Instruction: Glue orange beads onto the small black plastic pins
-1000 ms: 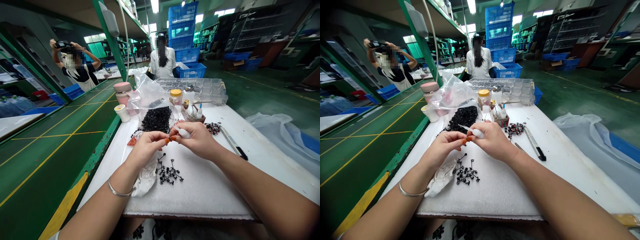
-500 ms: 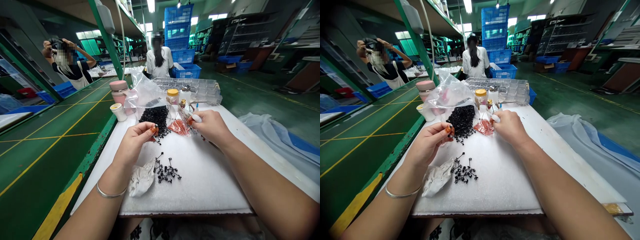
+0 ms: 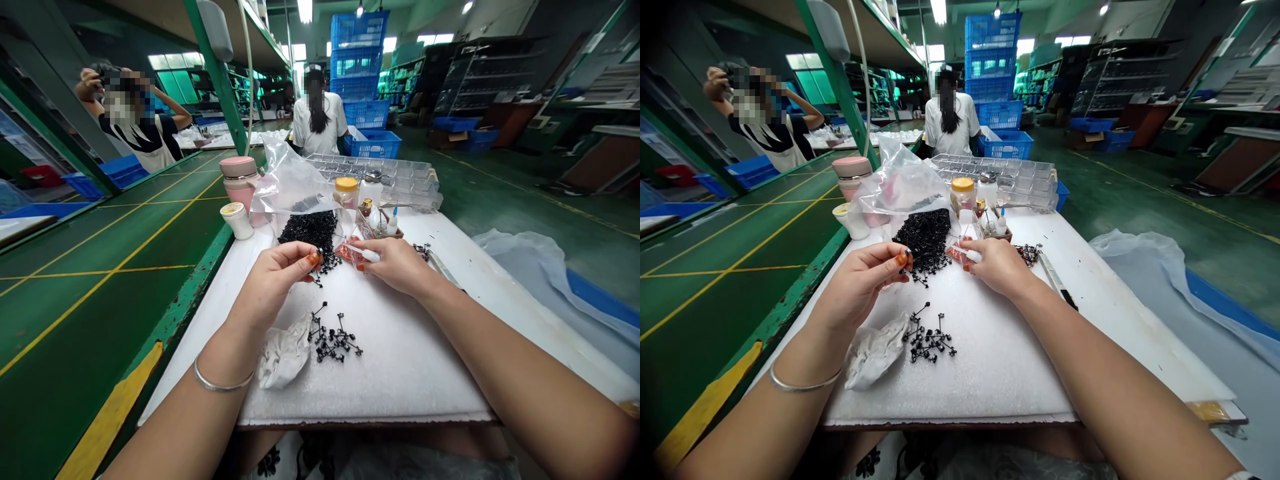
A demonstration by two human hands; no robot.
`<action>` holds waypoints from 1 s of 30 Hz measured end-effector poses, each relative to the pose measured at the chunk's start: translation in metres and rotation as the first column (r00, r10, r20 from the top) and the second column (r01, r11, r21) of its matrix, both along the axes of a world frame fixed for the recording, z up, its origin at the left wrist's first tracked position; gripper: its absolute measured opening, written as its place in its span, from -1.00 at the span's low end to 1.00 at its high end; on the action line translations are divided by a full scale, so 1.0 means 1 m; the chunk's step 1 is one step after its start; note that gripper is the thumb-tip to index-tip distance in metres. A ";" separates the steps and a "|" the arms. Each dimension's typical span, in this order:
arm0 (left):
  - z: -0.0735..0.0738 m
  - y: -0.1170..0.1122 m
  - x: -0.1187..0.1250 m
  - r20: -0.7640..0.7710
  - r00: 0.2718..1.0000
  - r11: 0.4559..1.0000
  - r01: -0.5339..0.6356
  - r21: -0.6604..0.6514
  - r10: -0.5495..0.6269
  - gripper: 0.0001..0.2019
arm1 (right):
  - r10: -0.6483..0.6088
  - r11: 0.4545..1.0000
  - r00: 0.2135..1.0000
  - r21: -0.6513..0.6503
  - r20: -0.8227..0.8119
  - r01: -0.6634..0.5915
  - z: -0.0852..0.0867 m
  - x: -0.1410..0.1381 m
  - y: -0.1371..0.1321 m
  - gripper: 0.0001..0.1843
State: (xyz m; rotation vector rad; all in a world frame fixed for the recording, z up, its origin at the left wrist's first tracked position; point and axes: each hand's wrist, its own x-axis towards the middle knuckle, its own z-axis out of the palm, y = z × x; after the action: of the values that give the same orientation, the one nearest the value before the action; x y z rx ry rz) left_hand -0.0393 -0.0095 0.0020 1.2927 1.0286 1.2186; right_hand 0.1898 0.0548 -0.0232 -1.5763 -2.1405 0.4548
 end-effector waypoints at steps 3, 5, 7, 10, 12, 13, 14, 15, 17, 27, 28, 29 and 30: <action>-0.001 0.000 0.001 -0.024 1.000 1.000 0.018 -0.002 -0.018 -0.82 | 0.034 0.999 0.999 0.013 -0.039 -0.034 0.003 -0.001 -0.001 -0.56; -0.002 0.000 0.002 -0.033 0.999 0.999 0.036 -0.014 -0.037 -0.82 | 0.032 0.999 0.998 0.038 -0.060 -0.030 0.008 0.001 -0.002 -0.63; -0.004 0.001 0.004 -0.026 0.998 0.998 0.055 -0.032 -0.056 -0.82 | 0.015 0.995 0.995 0.098 -0.100 -0.005 0.014 0.003 -0.004 -0.76; -0.005 0.001 0.005 0.004 0.997 0.994 0.083 -0.067 -0.083 -0.82 | 0.023 0.986 0.964 0.164 -0.264 0.021 0.025 0.005 -0.011 -0.76; -0.006 0.002 0.006 0.031 0.994 0.990 0.102 -0.092 -0.100 -0.83 | 0.065 0.991 0.902 0.131 -0.427 -0.009 0.031 0.002 -0.019 -0.66; -0.007 0.002 0.006 0.045 0.993 0.988 0.110 -0.105 -0.106 -0.84 | 0.087 0.994 0.864 0.100 -0.495 -0.042 0.033 0.000 -0.022 -0.64; -0.007 0.002 0.006 0.059 0.992 0.986 0.116 -0.116 -0.110 -0.84 | 0.110 0.994 0.832 0.073 -0.544 -0.083 0.035 -0.002 -0.026 -0.63; -0.007 0.002 0.006 0.072 0.991 0.984 0.121 -0.128 -0.112 -0.85 | 0.133 0.991 0.809 0.056 -0.573 -0.123 0.035 -0.005 -0.029 -0.62; -0.008 0.002 0.006 0.095 0.989 0.980 0.130 -0.148 -0.117 -0.85 | 0.172 0.983 0.793 0.050 -0.584 -0.176 0.036 -0.009 -0.033 -0.62; -0.008 0.005 0.006 0.215 0.967 0.963 0.182 -0.200 -0.138 -0.85 | 0.243 0.970 0.873 0.084 -0.422 -0.230 0.039 -0.013 -0.045 -0.55; -0.009 0.005 0.006 0.227 0.964 0.962 0.184 -0.201 -0.137 -0.84 | 0.241 0.970 0.875 0.101 -0.420 -0.219 0.040 -0.013 -0.047 -0.52; -0.009 0.004 0.006 0.236 0.962 0.962 0.186 -0.199 -0.137 -0.84 | 0.233 0.972 0.882 0.111 -0.411 -0.205 0.041 -0.013 -0.049 -0.49; -0.010 0.004 0.006 0.243 0.960 0.962 0.189 -0.195 -0.139 -0.84 | 0.220 0.975 0.893 0.115 -0.393 -0.189 0.043 -0.013 -0.050 -0.48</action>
State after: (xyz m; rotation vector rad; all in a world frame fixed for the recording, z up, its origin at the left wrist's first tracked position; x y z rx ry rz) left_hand -0.0332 -0.0052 -0.0076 1.0213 0.8442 1.0669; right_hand 0.1773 0.0044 0.0194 -1.1015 -1.9765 0.6960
